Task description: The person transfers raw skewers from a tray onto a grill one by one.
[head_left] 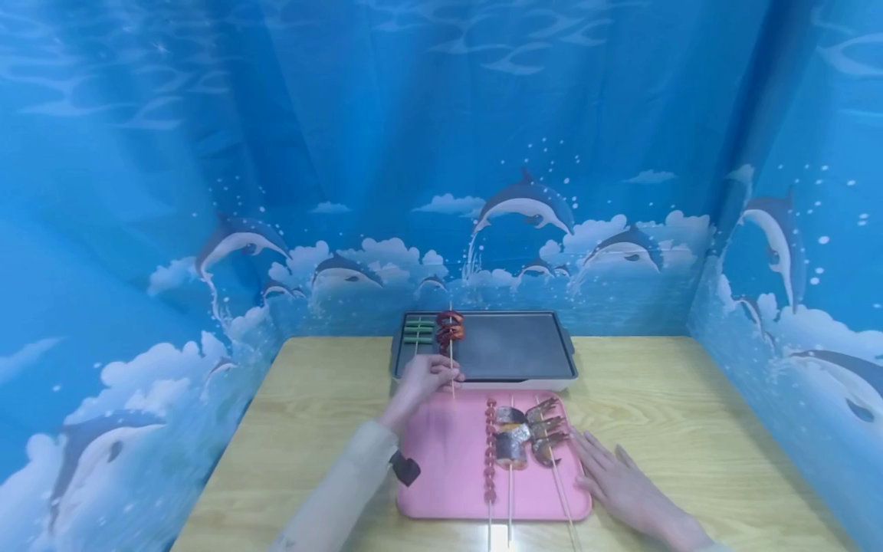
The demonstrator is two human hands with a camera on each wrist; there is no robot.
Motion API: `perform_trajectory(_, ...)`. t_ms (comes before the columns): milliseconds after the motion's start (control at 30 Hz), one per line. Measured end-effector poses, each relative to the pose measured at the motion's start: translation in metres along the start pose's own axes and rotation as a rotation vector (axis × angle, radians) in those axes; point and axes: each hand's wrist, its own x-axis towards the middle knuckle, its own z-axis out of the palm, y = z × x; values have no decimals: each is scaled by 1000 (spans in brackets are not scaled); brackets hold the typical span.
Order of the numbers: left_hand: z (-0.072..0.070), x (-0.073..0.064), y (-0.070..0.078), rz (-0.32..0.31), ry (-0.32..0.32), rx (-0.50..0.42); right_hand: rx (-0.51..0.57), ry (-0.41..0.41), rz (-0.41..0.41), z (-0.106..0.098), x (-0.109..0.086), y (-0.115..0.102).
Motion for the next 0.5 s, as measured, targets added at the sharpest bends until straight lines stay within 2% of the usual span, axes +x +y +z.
perform_trajectory(200, -2, 13, -4, -54, 0, 16, 8, -17, 13, -2, -1, -2)
perform_trajectory(300, -3, 17, -7, -52, -11, 26, 6, -16, 13, -2, -1, -2)
perform_trajectory(500, -6, 27, -16, -51, -25, 134, 9, 11, -4, -1, -2, -2)
